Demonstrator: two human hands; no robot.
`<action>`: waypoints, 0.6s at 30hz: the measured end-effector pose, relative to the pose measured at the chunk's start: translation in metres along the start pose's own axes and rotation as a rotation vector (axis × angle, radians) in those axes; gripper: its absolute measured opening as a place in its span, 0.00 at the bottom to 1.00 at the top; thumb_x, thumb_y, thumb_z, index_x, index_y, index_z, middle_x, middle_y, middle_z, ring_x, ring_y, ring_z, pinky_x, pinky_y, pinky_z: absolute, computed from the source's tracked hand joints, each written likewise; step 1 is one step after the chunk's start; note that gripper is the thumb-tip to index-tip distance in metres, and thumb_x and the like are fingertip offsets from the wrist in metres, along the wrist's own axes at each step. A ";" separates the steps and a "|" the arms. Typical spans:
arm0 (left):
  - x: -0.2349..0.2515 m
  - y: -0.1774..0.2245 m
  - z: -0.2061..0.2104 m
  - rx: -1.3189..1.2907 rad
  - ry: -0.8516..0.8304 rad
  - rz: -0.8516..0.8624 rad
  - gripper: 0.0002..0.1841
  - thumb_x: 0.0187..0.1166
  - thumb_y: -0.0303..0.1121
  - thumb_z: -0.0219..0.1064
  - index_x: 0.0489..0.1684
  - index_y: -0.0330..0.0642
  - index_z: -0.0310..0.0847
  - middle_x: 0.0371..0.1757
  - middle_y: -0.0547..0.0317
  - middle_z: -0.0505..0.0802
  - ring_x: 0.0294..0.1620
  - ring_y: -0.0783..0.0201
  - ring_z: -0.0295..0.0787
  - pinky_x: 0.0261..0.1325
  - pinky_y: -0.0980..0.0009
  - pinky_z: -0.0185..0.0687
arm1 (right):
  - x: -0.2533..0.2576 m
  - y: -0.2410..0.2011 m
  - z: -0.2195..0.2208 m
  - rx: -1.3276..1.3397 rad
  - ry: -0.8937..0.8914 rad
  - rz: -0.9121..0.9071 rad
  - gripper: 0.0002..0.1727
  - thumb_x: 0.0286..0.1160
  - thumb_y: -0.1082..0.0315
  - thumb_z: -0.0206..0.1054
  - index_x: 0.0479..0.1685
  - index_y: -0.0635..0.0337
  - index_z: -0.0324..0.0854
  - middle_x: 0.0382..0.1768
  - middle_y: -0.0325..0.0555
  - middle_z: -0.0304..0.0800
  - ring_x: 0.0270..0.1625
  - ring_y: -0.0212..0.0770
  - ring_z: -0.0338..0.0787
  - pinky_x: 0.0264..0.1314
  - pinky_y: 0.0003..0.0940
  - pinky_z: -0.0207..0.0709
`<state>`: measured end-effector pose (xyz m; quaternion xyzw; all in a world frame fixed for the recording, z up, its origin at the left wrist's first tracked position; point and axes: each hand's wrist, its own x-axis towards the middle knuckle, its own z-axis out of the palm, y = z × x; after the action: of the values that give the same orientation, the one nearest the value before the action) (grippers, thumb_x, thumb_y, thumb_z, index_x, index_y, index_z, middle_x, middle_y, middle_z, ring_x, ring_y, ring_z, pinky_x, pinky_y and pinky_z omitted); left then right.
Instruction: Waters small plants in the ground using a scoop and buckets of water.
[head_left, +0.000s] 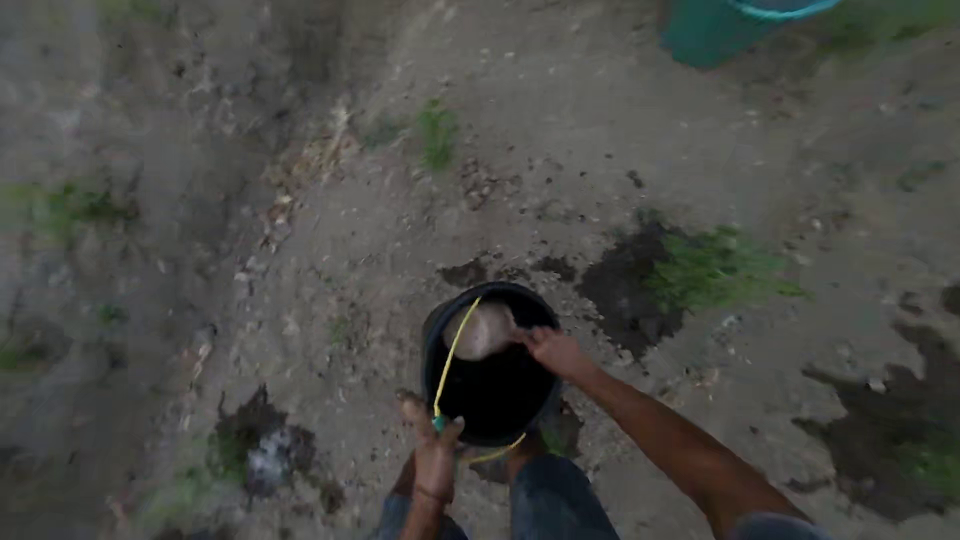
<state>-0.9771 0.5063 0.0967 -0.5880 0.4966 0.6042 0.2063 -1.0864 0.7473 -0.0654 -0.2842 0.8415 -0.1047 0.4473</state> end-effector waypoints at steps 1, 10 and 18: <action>0.000 -0.006 -0.011 -0.067 0.005 -0.009 0.15 0.78 0.22 0.64 0.60 0.28 0.73 0.30 0.53 0.85 0.24 0.62 0.86 0.28 0.64 0.90 | 0.020 -0.009 -0.001 -0.057 -0.086 0.006 0.29 0.87 0.76 0.51 0.88 0.54 0.66 0.69 0.75 0.80 0.67 0.77 0.84 0.63 0.70 0.79; 0.032 -0.059 -0.132 -0.493 0.123 -0.078 0.24 0.78 0.20 0.63 0.75 0.30 0.66 0.42 0.45 0.88 0.30 0.56 0.90 0.26 0.61 0.90 | 0.094 -0.131 0.055 0.797 -0.736 0.265 0.19 0.88 0.63 0.61 0.71 0.60 0.79 0.28 0.37 0.79 0.18 0.27 0.70 0.19 0.24 0.66; 0.043 -0.150 -0.261 -0.685 0.369 -0.121 0.14 0.82 0.19 0.59 0.63 0.28 0.70 0.33 0.54 0.86 0.28 0.63 0.89 0.30 0.65 0.92 | 0.122 -0.224 0.103 1.055 -0.999 0.168 0.12 0.77 0.71 0.58 0.56 0.56 0.79 0.25 0.30 0.80 0.13 0.20 0.66 0.13 0.15 0.60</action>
<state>-0.7302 0.3351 0.0521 -0.7498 0.2594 0.6059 -0.0591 -0.9699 0.5029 -0.1135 0.0209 0.3936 -0.3193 0.8618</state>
